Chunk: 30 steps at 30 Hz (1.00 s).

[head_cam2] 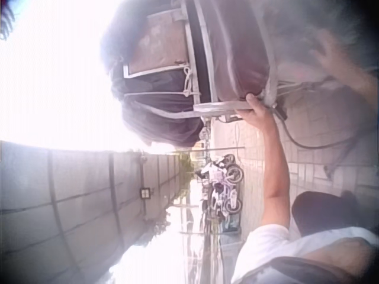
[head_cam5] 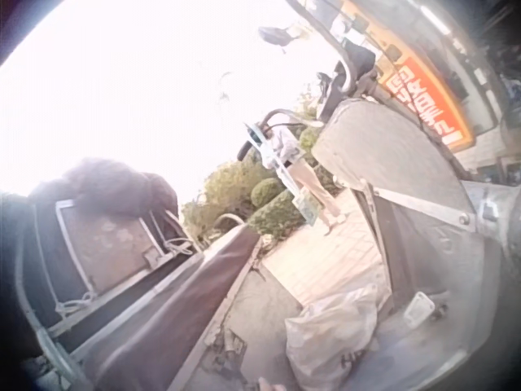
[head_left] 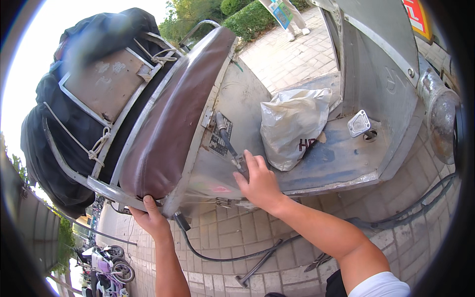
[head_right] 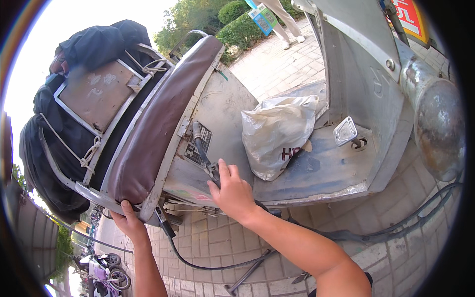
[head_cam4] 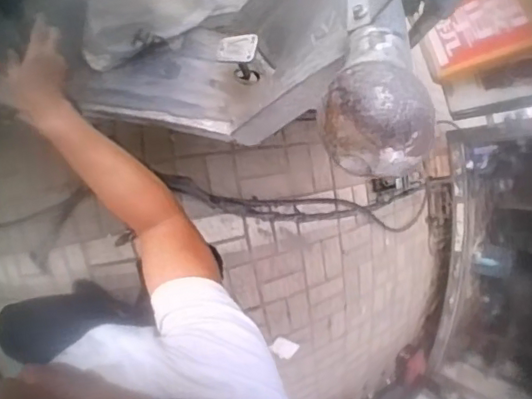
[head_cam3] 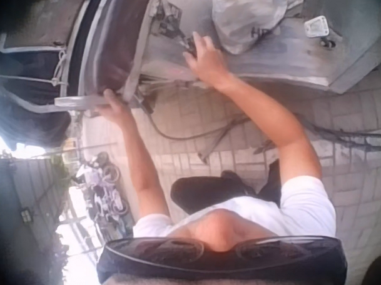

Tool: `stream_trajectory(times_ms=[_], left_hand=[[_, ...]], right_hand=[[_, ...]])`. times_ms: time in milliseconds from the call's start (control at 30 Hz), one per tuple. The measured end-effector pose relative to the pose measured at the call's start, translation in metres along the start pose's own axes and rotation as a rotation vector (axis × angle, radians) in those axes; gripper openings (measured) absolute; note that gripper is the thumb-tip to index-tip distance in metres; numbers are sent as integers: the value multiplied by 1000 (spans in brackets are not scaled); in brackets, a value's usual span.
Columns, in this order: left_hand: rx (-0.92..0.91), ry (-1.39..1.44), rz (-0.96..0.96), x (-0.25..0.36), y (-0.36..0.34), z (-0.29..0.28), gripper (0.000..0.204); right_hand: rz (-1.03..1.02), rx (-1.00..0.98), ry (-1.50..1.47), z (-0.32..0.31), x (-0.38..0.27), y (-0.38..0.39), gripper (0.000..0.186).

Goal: The person welds a metal frame attached to a three-wheeled vehicle using a handheld welding torch, then uses a hammer to tap the welded area. The person repeats welding and hammering on different sections of the frame.

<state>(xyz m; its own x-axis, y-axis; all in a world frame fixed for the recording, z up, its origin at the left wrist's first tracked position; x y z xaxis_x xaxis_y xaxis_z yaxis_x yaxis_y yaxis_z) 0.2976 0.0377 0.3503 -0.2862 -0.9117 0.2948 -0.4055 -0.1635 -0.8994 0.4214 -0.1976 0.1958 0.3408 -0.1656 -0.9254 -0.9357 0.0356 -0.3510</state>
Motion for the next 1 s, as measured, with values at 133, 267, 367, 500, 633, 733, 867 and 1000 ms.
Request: stream_trajectory(times_ms=[133,267,367,500,633,733,867,1000], left_hand=[[-9,23,-11,-6,0,-8,64],[1,23,-8,-11,0,-8,61],[25,1,45,-2,0,-5,58],[19,109,3,5,-1,0,54],[-4,44,-4,2,-3,-2,53],[-12,95,-24,5,-2,-1,51],[-10,69,43,14,-3,-3,50],[-17,43,41,11,-3,-5,52]], right_hand=[[-92,48,69,7,-1,4,64],[-103,80,78,10,-3,6,65],[-83,68,95,12,-9,11,65],[-51,67,88,17,-11,13,65],[-74,136,96,22,-12,15,66],[-56,106,111,23,-14,18,66],[-63,141,90,13,-12,15,66],[-82,62,89,8,-8,11,65]])
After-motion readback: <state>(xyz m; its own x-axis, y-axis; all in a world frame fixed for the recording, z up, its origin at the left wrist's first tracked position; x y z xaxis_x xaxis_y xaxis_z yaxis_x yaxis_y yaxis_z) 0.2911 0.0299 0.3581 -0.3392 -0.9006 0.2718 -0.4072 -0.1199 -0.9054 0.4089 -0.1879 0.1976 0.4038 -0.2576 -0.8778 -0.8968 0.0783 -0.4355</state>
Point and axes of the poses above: each hand's wrist, its own y-axis away from the middle knuckle, its own z-axis out of the palm, x = y × z, the point moved 5 cm from there along -y, towards the middle knuckle, and after that the axes turned 5 degrees about z, right-handed, at the moved point
